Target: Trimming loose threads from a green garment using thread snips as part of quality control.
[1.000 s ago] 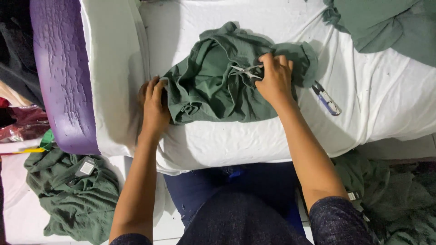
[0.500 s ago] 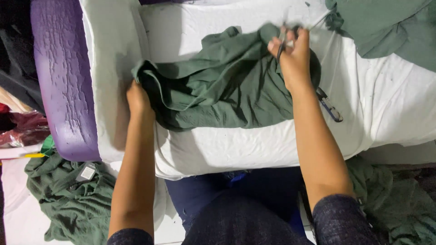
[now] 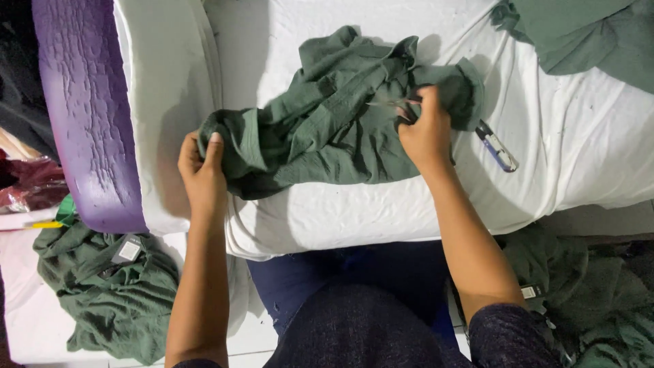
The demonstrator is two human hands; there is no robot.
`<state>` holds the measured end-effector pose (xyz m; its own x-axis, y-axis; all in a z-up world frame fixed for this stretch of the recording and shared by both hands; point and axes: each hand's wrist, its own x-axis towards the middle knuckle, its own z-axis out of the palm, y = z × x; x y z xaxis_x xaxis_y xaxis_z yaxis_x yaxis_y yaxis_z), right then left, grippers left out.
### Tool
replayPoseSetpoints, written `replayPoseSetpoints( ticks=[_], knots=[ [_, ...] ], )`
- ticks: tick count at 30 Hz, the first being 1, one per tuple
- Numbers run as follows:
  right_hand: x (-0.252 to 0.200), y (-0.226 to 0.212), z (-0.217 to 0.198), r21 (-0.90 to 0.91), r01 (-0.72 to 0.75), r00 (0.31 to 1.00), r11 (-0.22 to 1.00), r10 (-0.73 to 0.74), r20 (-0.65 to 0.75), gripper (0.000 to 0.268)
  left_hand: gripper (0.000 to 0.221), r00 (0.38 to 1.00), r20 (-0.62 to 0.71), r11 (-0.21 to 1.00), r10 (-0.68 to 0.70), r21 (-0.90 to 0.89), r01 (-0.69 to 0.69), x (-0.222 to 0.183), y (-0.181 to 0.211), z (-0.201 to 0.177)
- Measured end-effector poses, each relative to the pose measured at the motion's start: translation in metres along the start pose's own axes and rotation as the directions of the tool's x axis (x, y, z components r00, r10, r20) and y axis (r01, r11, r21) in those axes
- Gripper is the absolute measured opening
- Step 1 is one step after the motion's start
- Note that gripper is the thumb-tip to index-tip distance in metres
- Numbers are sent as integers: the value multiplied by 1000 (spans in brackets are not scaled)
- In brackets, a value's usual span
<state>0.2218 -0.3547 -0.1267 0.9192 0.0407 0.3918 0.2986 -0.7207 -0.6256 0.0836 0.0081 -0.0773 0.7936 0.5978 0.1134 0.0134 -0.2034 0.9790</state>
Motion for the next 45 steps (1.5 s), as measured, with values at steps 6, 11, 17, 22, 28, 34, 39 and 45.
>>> replayPoseSetpoints(
  ticks=[6, 11, 17, 22, 28, 34, 39, 45],
  knots=[
    [-75, 26, -53, 613, -209, 977, 762, 187, 100, 38, 9, 998, -57, 984, -29, -180, 19, -59, 6, -46],
    [-118, 0, -124, 691, -533, 844, 488, 363, 394, 16, 4, 987, 10, 981, -158, -110, 158, -105, 2, -60],
    [-93, -6, -134, 728, -500, 850, 469, 106, 515, 37, 11, 972, 179, 908, -153, -363, 210, -87, 23, -43],
    [-27, -3, -112, 899, -265, 909, 350, 402, 112, 23, 76, 990, 141, 810, -6, -580, 87, -33, 31, -23],
    [-86, 14, -71, 631, -509, 838, 586, 503, 209, 27, 51, 893, 198, 910, -405, -7, 414, -70, 5, -8],
    [-81, -27, -101, 914, -186, 956, 361, 281, 83, 39, 18, 983, 39, 810, -180, -562, 171, -60, 9, -17],
    [-64, -20, -140, 956, -58, 985, 287, 170, 9, 38, 32, 985, 87, 747, -146, -643, 167, -53, 11, -45],
    [-76, -4, -99, 616, -192, 981, 764, 145, 125, 63, 28, 835, 328, 896, -442, 117, 428, -77, -46, -45]
  ],
)
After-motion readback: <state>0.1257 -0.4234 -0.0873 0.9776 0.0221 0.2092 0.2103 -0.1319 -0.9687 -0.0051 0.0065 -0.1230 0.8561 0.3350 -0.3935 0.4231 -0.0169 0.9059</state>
